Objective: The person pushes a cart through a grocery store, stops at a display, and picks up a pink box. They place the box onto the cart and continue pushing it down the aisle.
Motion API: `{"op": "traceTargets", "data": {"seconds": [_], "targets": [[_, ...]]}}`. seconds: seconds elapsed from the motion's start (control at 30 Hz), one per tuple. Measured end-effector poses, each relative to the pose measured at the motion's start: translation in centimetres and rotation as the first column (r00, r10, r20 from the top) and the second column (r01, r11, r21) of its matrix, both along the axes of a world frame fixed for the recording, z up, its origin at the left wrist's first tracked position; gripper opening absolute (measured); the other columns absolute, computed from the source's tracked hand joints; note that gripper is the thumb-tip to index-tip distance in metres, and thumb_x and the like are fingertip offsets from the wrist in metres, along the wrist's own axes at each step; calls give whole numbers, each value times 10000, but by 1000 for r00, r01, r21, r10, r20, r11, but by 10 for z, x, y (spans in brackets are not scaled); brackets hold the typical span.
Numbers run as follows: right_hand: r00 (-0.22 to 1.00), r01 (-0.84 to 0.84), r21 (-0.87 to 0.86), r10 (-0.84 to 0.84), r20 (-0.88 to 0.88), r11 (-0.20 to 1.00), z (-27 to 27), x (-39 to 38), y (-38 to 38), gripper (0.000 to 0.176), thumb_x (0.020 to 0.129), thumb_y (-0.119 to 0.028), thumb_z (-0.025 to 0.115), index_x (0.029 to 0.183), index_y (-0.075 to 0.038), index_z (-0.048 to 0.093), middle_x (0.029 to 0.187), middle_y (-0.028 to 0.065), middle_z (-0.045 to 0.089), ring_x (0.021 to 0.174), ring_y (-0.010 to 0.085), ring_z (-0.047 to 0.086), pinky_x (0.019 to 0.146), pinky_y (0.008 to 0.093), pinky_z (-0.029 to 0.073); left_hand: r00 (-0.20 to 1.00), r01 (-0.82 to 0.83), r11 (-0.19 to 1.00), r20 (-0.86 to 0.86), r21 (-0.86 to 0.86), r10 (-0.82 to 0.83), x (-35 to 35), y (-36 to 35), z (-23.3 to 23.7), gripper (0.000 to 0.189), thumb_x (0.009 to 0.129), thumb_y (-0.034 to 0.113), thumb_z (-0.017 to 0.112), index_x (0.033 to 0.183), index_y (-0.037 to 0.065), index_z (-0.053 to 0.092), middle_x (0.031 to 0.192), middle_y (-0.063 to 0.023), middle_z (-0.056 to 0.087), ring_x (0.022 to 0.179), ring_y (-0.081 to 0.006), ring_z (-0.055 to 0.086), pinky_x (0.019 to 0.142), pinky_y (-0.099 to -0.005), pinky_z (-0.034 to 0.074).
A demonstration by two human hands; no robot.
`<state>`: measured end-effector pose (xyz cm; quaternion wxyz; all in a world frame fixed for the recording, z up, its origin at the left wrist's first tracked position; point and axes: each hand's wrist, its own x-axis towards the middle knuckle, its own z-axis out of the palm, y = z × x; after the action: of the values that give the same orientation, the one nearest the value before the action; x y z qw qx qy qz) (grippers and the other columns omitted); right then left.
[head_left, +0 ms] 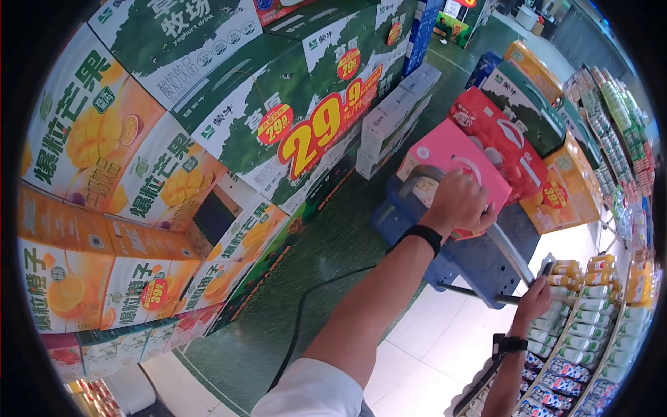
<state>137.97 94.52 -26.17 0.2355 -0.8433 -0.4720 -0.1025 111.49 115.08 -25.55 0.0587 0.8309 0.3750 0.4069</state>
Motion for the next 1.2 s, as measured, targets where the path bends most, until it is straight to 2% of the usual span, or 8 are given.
{"op": "traceTargets", "data": {"seconds": [0.03,0.17,0.33,0.6,0.83,0.97,1.13,1.2], "targets": [[999,-33,7,33,43,999,0,2,-1,432,1000,-253,477,689,17,608,641,182,602,586,389,577,554,493,394,1000,-4,1000,11,12,4,1,0,0,224,699,284,639,564,110,601,509,-79,528,498,-276,550,582,-416,452],[994,-109,11,109,6,994,13,-3,5,435,996,-236,466,651,1,585,578,160,577,523,366,573,505,460,385,999,17,1000,51,8,-17,1,0,0,222,704,290,649,591,106,600,526,-71,521,526,-273,550,608,-415,456],[993,-110,-44,109,-34,993,23,-8,9,415,984,-203,458,636,-8,574,570,150,569,518,348,574,486,440,386,999,23,1000,45,-8,-23,3,3,1,221,694,298,655,590,110,603,550,-66,535,557,-268,566,632,-410,465],[986,-156,48,153,62,987,8,-1,12,392,976,-169,461,621,-41,570,579,125,558,532,335,558,504,442,391,1000,8,1000,0,10,-8,4,9,5,205,689,289,655,591,122,587,549,-61,530,552,-265,570,613,-419,462],[986,-164,75,163,23,984,6,0,24,386,972,-160,466,601,-59,506,558,106,515,530,319,519,510,441,379,1000,20,1000,15,9,-20,14,22,1,197,690,288,641,617,113,586,569,-64,547,562,-276,583,595,-408,470],[975,-216,82,211,65,973,2,7,32,354,957,-133,458,610,-79,506,590,96,529,560,316,520,548,441,395,999,34,999,15,-29,-34,18,33,-2,188,684,282,638,639,107,586,577,-78,557,580,-290,600,595,-416,477],[977,-175,88,162,136,981,2,10,44,324,935,-128,481,615,-81,504,591,98,511,548,313,509,539,433,381,998,60,997,-29,-44,-61,22,45,1,187,685,272,642,632,109,567,582,-85,554,576,-302,591,581,-419,466],[981,-186,140,176,78,973,0,11,54,324,932,-126,490,611,-79,493,579,102,494,534,311,497,527,426,366,997,56,998,-44,-31,-58,28,53,-2,186,690,266,642,631,109,562,583,-86,553,573,-304,587,575,-421,461]]}}
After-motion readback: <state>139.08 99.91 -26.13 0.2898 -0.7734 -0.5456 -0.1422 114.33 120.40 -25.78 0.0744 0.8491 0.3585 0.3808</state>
